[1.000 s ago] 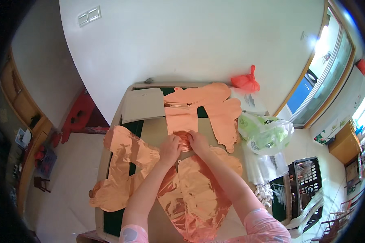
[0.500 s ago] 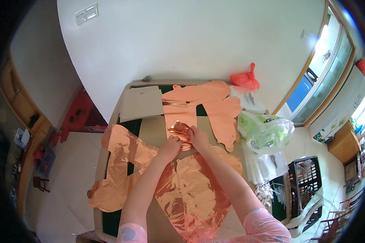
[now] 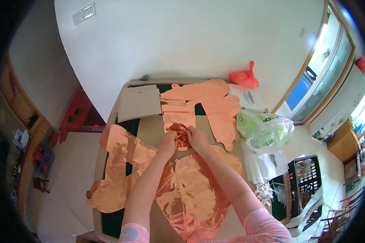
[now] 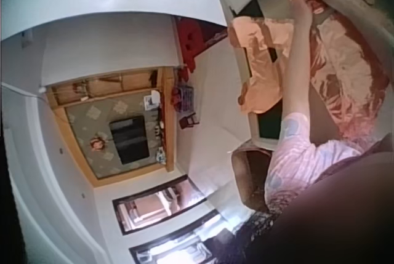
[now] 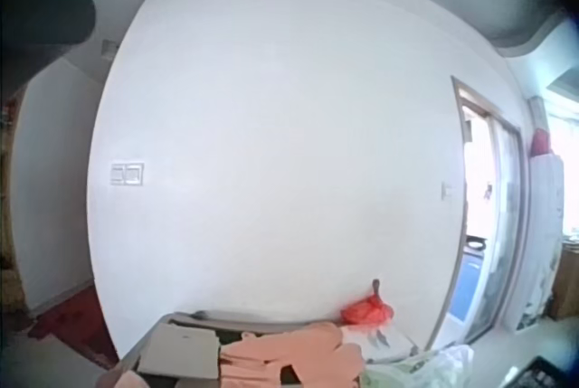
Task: Folding and placing foil balloons into plastic sleeves with cardboard inserts.
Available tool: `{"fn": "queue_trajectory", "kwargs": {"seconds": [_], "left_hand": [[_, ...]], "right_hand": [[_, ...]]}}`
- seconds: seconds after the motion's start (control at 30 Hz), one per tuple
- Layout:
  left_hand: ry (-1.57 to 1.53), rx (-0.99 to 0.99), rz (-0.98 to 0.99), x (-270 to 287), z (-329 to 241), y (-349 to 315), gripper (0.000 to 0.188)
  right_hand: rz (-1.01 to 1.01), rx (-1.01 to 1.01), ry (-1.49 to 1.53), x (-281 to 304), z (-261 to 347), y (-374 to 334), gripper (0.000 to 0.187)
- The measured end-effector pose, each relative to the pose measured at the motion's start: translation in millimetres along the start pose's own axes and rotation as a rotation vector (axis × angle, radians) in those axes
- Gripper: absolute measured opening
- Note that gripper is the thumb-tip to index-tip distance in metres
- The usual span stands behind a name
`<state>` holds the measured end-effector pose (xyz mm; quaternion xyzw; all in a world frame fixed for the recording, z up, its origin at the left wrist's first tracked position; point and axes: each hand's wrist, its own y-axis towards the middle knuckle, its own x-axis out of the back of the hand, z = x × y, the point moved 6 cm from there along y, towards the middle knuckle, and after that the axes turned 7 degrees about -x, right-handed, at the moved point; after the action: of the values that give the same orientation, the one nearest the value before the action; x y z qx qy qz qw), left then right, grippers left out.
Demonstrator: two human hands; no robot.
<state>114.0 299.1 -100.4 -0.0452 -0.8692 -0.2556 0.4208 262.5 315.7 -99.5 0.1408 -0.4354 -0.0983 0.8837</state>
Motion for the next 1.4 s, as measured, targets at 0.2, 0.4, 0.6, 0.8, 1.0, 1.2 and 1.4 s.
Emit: {"fn": "queue_trajectory", "kwargs": {"seconds": [0.2, 0.4, 0.6, 0.8, 1.0, 1.2, 1.4], "left_hand": [[-0.227, 0.17, -0.144, -1, 23, 6, 0.013], [-0.334, 0.212, -0.187, -2, 33, 8, 0.009], [-0.286, 0.178, -0.255, 3, 36, 6, 0.01], [-0.138, 0.156, -0.134, 0, 1, 11, 0.023], [0.501, 0.0, -0.134, -12, 32, 4, 0.054], [0.445, -0.079, 0.178, -46, 28, 46, 0.054], [0.403, -0.012, 0.095, -43, 32, 75, 0.07]], "right_hand": [[-0.009, 0.017, 0.027, -2, 2, -1, 0.016], [0.018, 0.045, 0.018, -1, 0, -2, 0.02], [0.114, 0.062, -0.015, 6, 18, -3, 0.024], [-0.008, -0.043, 0.041, -2, -19, 6, 0.022], [-0.149, -0.264, 0.644, 39, -9, 28, 0.019], [-0.18, -0.027, 0.138, 74, 12, 36, 0.017], [-0.245, -0.17, 0.591, 144, 15, 43, 0.019]]}}
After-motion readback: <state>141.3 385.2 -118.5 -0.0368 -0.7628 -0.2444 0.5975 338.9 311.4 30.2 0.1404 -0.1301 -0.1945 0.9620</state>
